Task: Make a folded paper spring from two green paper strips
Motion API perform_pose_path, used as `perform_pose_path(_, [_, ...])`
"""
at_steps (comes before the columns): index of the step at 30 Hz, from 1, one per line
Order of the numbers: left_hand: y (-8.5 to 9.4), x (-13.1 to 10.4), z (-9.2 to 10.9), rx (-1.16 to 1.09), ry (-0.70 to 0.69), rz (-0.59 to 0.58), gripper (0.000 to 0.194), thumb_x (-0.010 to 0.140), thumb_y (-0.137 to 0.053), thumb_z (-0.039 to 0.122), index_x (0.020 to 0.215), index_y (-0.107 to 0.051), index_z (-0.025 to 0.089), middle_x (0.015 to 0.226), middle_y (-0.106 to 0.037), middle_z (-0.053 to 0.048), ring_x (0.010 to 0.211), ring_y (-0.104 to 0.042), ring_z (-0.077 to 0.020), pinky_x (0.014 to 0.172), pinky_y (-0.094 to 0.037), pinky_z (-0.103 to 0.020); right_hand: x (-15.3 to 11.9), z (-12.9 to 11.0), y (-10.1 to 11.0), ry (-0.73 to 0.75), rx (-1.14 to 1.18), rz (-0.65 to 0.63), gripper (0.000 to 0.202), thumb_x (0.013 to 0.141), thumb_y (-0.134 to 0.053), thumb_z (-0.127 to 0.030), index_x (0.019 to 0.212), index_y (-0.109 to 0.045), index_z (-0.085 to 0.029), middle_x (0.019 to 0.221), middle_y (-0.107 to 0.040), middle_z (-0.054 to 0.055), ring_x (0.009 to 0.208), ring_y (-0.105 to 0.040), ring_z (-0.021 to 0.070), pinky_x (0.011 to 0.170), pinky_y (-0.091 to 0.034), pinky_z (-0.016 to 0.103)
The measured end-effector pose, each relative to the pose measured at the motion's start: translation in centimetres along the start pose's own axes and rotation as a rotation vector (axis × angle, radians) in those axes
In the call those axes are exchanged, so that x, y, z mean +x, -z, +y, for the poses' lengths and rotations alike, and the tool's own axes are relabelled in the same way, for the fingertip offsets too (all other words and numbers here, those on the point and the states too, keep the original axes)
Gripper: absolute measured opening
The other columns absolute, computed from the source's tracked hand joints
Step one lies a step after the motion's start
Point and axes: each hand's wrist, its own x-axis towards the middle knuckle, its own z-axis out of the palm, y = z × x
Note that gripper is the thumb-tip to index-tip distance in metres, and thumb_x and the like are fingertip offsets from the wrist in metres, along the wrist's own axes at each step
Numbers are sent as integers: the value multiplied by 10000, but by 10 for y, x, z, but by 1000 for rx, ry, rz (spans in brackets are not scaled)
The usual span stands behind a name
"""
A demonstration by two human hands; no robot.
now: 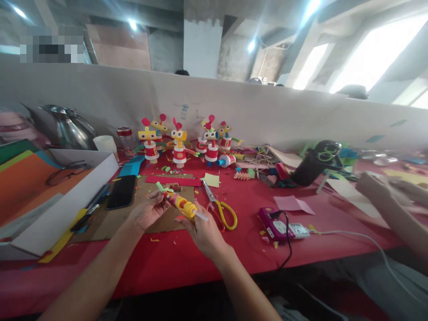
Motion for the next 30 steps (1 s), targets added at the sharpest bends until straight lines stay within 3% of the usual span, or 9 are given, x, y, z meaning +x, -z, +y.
perform_pose_path(9, [4,4,-1,9,6,-12,142,646,-700,-14,656,-656,121,614,-650,-17,601,-622,-102,565,-513,-187,0,-5,5,5,13,-2,241,903,-466,-395,900,-576,-181,804,-622,72,758,-612,219,653,-462,287])
perform_pose_path(22, [2,3,1,62,9,-16,150,657,-677,-27,650,-652,120,601,-632,-28,593,-612,-113,550,-500,-194,1,4,11,-15,0,-18,243,897,-470,-386,886,-602,-183,737,-627,51,672,-592,198,618,-445,274])
perform_pose_path(26, [2,0,5,71,-1,-29,114,698,-647,-4,713,-671,106,725,-692,-83,618,-621,-114,562,-506,-203,5,21,23,-130,-103,-41,290,906,-440,-415,854,-598,-178,744,-638,52,684,-604,204,631,-444,275])
perform_pose_path(30, [1,-1,8,102,-16,-8,108,693,-668,28,770,-682,101,762,-706,-90,620,-621,-101,559,-506,-186,15,60,43,-277,-451,-52,257,921,-425,-370,979,-593,-185,925,-648,96,937,-598,240,809,-425,305])
